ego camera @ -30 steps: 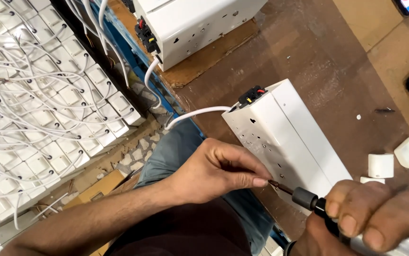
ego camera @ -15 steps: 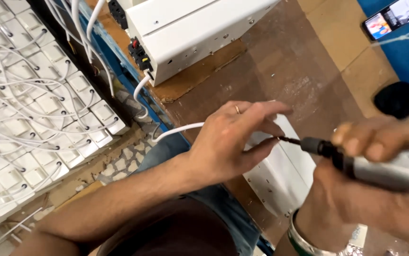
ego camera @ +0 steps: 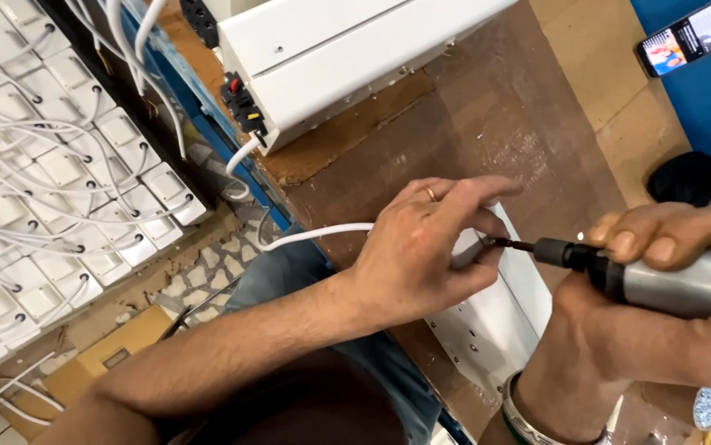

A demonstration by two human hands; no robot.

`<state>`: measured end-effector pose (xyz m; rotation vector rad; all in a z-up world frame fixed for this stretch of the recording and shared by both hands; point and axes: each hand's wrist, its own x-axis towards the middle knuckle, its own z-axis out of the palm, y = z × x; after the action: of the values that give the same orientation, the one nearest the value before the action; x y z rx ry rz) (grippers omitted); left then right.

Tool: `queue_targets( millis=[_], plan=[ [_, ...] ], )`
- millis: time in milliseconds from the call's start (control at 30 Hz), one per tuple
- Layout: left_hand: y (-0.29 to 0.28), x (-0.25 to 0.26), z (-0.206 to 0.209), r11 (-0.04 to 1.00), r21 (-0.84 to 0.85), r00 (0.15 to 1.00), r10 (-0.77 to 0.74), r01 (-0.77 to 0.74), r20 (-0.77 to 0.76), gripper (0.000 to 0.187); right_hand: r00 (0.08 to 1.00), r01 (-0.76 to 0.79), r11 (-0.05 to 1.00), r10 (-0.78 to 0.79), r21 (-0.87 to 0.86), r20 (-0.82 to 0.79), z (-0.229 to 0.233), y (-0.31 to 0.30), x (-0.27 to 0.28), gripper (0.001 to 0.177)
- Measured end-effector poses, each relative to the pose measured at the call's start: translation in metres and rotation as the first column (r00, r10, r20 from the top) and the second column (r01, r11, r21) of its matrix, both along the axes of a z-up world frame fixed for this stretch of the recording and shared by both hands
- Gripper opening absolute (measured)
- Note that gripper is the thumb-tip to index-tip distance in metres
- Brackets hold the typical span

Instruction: Assembling and securing components within white electronic enclosures using various hand tools and a pneumatic screwdriver.

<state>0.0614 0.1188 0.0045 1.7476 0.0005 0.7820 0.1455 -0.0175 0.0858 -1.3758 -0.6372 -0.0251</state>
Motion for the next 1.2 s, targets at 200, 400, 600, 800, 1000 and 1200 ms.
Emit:
queue_targets(
  millis=[200, 400, 600, 800, 1000, 1200],
  plan=[
    [-0.001, 0.000, -0.004, 0.997, -0.070, 0.999, -0.027, 0.028, 0.022, 0.057, 0.999, 0.034, 0.998, -0.034, -0.044, -0.009, 0.007, 0.007, -0.009, 0.017],
    [0.003, 0.011, 0.001, 0.991, -0.083, 0.994, -0.095, 0.100, 0.059, 0.057, 0.998, 0.029, 0.998, -0.032, -0.058, -0.055, 0.006, 0.003, -0.005, 0.023],
    [0.000, 0.019, -0.007, 0.989, -0.080, 0.992, -0.124, 0.124, 0.003, 0.032, 0.992, -0.030, 0.962, 0.063, -0.272, 0.113, -0.002, -0.020, -0.003, 0.040],
    [-0.001, 0.020, -0.006, 0.987, -0.110, 0.993, -0.116, 0.117, 0.012, 0.020, 0.890, 0.009, 0.557, 0.375, -0.830, 0.261, 0.053, -0.007, 0.016, 0.066],
    [-0.002, 0.020, -0.007, 0.986, -0.126, 0.993, -0.115, 0.112, -0.011, 0.018, 0.484, 0.185, 0.272, 0.811, -0.944, 0.329, 0.068, -0.020, 0.029, 0.068],
    [-0.004, 0.020, -0.007, 0.989, -0.119, 0.996, -0.086, 0.086, 0.006, 0.017, 0.595, 0.106, 0.359, 0.724, -0.927, 0.348, 0.061, -0.019, 0.026, 0.066]
  ],
)
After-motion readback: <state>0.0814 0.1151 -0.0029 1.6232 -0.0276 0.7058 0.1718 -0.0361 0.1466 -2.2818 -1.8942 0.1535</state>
